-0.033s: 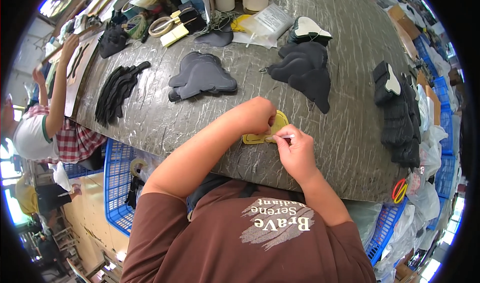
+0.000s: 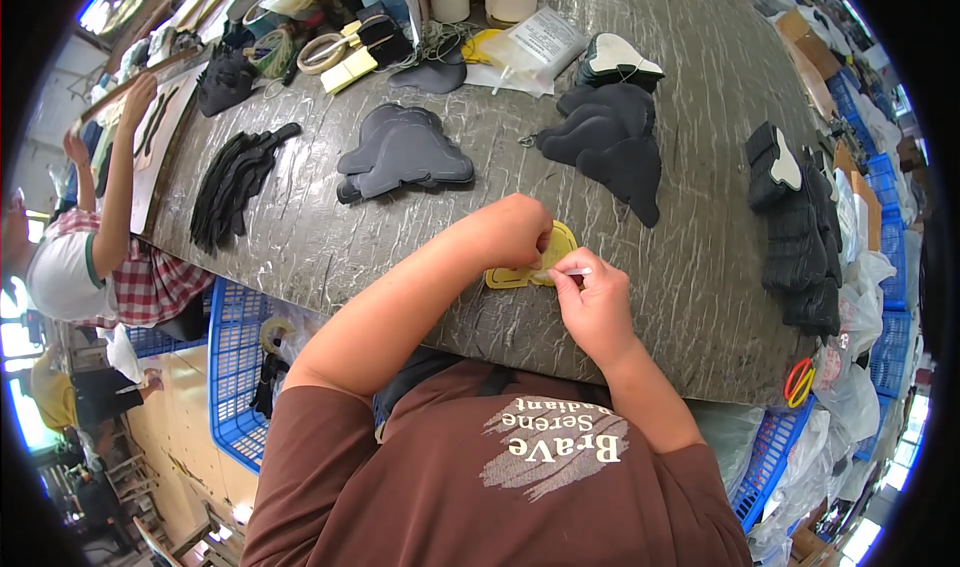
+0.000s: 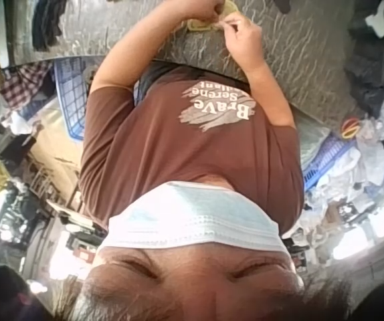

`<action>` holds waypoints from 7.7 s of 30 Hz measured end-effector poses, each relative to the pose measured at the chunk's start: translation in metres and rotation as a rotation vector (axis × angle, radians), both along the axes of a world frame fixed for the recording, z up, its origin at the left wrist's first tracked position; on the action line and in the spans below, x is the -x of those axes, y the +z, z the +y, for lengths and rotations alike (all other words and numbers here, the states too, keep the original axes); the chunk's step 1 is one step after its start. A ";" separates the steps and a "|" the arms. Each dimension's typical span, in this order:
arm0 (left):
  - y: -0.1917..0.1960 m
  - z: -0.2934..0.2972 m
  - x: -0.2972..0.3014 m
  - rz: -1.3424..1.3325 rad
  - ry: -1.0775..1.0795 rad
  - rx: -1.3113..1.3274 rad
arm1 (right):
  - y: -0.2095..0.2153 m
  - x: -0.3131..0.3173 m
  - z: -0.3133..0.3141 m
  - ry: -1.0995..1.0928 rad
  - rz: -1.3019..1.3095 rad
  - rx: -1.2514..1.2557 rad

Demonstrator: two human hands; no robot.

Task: Aligning and marking template patterns onto shoe component pieces.

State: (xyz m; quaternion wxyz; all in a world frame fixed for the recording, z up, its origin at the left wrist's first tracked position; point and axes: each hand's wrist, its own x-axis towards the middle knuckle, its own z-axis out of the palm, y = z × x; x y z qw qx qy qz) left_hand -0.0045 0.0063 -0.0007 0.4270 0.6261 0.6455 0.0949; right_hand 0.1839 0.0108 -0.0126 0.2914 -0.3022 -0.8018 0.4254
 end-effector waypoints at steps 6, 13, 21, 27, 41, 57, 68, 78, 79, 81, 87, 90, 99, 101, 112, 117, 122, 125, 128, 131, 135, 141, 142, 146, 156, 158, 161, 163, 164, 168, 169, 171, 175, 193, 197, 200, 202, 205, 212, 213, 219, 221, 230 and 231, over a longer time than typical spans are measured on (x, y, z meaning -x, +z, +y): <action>0.000 -0.001 0.000 0.027 0.010 -0.003 | 0.006 -0.001 0.003 -0.013 -0.017 -0.094; -0.008 0.000 -0.002 0.028 -0.045 -0.095 | 0.005 -0.007 0.001 -0.045 -0.039 -0.129; -0.003 0.001 0.000 0.033 -0.032 -0.038 | 0.004 -0.006 0.002 -0.030 -0.016 -0.110; -0.008 -0.002 0.004 0.024 -0.031 -0.083 | 0.004 -0.008 0.002 -0.029 0.027 -0.072; -0.029 0.012 -0.010 0.117 -0.147 -0.046 | -0.005 -0.050 0.002 -0.139 -0.007 -0.061; -0.001 -0.010 -0.014 0.350 0.070 -0.209 | 0.001 -0.061 0.034 -0.356 0.104 -0.122; 0.011 -0.040 0.031 -0.179 0.423 -0.256 | -0.012 -0.039 0.121 -0.503 -0.481 -0.339; 0.041 -0.056 0.197 -0.232 0.750 -0.358 | -0.032 -0.043 0.127 -0.384 -0.225 0.050; 0.034 -0.053 0.203 -0.205 0.765 -0.382 | -0.032 -0.046 0.125 -0.344 -0.227 0.109; 0.021 -0.058 0.215 -0.276 0.847 -0.509 | -0.027 -0.046 0.114 -0.290 -0.221 0.166; 0.033 -0.058 0.125 -0.313 0.955 -0.524 | -0.010 -0.038 0.055 0.000 -0.343 0.346; 0.019 -0.051 0.058 -0.210 0.691 -0.310 | 0.000 -0.029 0.034 -0.049 -0.354 0.172; -0.012 -0.054 -0.021 0.188 0.343 -0.582 | -0.002 -0.043 0.004 -0.025 -0.466 -0.302; 0.000 -0.069 -0.021 0.262 0.318 -0.469 | -0.007 -0.047 0.002 -0.048 -0.411 -0.266; -0.017 -0.113 -0.043 0.246 0.295 -0.636 | -0.009 -0.043 0.002 -0.025 -0.355 -0.277; -0.017 -0.117 -0.042 0.207 0.321 -0.689 | -0.012 -0.041 0.001 -0.029 -0.344 -0.290; -0.022 -0.119 -0.041 0.197 0.331 -0.688 | -0.013 -0.041 0.002 -0.028 -0.326 -0.271; -0.024 -0.119 -0.042 0.207 0.329 -0.691 | -0.014 -0.041 0.003 -0.033 -0.315 -0.284; -0.025 -0.120 -0.043 0.230 0.315 -0.689 | -0.014 -0.040 0.003 -0.038 -0.314 -0.272; -0.022 -0.119 -0.043 0.310 0.257 -0.666 | -0.015 -0.040 0.003 -0.043 -0.315 -0.281; -0.009 -0.113 -0.048 0.462 0.108 -0.612 | -0.016 -0.041 0.003 -0.049 -0.307 -0.280; -0.010 -0.108 -0.070 0.706 -0.083 -0.534 | -0.012 -0.039 0.002 -0.046 -0.309 -0.276; -0.005 -0.107 -0.073 0.741 -0.118 -0.526 | -0.011 -0.039 0.002 -0.046 -0.307 -0.270; -0.003 -0.103 -0.081 0.770 -0.161 -0.452 | -0.005 -0.039 0.009 -0.011 -0.342 -0.261; -0.008 -0.099 -0.090 0.810 -0.216 -0.423 | 0.017 0.016 0.021 0.148 0.033 0.160; -0.008 -0.099 -0.090 0.813 -0.213 -0.439 | 0.018 0.026 0.020 0.212 0.003 0.241; -0.007 -0.100 -0.089 0.803 -0.234 -0.429 | 0.012 0.034 0.021 0.309 -0.049 0.305; -0.009 -0.101 -0.089 0.824 -0.242 -0.467 | 0.010 0.037 0.020 0.345 -0.072 0.287; -0.009 -0.101 -0.089 0.824 -0.238 -0.467 | 0.011 0.038 0.020 0.355 -0.097 0.274; -0.006 -0.101 -0.088 0.791 -0.262 -0.420 | 0.007 0.040 0.021 0.352 -0.088 0.237; -0.006 -0.101 -0.088 0.801 -0.258 -0.423 | 0.008 0.040 0.021 0.353 -0.090 0.237; -0.008 -0.102 -0.087 0.801 -0.238 -0.454 | 0.009 0.040 0.024 0.332 -0.116 0.191; -0.010 -0.102 -0.088 0.824 -0.229 -0.486 | 0.008 0.041 0.033 0.289 -0.081 0.156; -0.001 -0.099 -0.087 0.772 -0.260 -0.375 | -0.011 0.046 0.051 0.115 0.077 0.126; -0.001 -0.098 -0.087 0.755 -0.256 -0.354 | -0.009 0.043 0.052 0.078 0.046 0.128; 0.000 -0.098 -0.087 0.762 -0.256 -0.350 | -0.010 0.039 0.053 0.051 0.050 0.102; -0.002 -0.099 -0.087 0.773 -0.258 -0.370 | -0.011 0.038 0.053 0.041 0.066 0.101; -0.003 -0.099 -0.088 0.783 -0.257 -0.374 | -0.013 0.036 0.052 0.025 0.074 0.072; -0.004 -0.099 -0.087 0.776 -0.259 -0.395 | -0.014 0.033 0.051 0.026 0.070 0.040; -0.006 -0.099 -0.088 0.777 -0.257 -0.404 | -0.017 0.031 0.052 0.014 0.103 0.056; -0.004 -0.099 -0.088 0.760 -0.254 -0.370 | -0.014 0.021 0.050 -0.017 0.074 0.042; -0.004 -0.099 -0.088 0.753 -0.242 -0.378 | -0.014 0.014 0.049 -0.028 0.057 0.020; -0.006 -0.098 -0.089 0.783 -0.256 -0.352 | -0.021 -0.013 0.031 -0.073 0.087 -0.013; -0.005 -0.098 -0.089 0.785 -0.258 -0.349 | -0.022 -0.015 0.029 -0.073 0.096 -0.040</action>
